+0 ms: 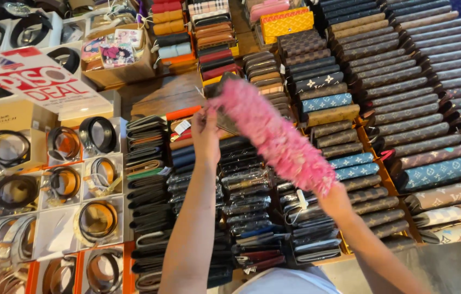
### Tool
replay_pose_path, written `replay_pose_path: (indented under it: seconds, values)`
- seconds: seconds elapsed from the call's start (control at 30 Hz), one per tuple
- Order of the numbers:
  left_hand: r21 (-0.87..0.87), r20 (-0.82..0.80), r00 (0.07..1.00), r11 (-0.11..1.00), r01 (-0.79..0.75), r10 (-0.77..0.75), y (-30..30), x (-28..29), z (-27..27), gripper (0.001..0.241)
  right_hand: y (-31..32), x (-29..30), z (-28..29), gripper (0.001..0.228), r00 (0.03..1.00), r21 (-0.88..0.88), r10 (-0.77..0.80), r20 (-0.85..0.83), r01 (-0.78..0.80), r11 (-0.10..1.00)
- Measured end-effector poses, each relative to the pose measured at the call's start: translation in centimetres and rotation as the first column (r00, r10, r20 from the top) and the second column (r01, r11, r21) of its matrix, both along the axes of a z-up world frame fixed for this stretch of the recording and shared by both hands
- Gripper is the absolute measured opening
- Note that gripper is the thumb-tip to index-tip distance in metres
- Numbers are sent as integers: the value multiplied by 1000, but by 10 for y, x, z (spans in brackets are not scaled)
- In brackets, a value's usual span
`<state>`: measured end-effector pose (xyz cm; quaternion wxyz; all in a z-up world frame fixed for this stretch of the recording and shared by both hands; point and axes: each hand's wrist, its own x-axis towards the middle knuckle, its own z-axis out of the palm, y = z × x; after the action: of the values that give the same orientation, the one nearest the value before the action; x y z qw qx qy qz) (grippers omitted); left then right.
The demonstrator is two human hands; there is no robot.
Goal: Dusting and organizing wallets and belts on a store display using a pink feather duster.
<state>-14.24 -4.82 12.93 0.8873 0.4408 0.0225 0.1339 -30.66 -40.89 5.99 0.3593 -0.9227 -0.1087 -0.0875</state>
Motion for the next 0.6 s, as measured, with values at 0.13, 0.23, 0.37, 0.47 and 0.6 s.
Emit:
replay_pose_path:
  seconds: [0.13,0.23,0.37,0.47,0.6]
  values:
    - [109,-251,966,993,-34,61,-4,-33,25,25,-9,-16,26,24,857,-202,-300,-420,234,951]
    - [81,-218,975,996,-25,42,-5,-34,20,23,-2,-32,25,25,999,0,-37,-7,37,999]
    - [88,-16,999,995,-49,50,-6,-50,24,30,0,-37,8,27,991,22,63,119,-66,998]
    - [97,-128,990,994,-48,60,-4,-66,39,27,-4,-35,29,26,964,1,-198,-177,202,979]
    - [9,-134,990,999,-51,51,-4,-73,55,29,1,-48,56,25,875,-46,-251,-413,255,966]
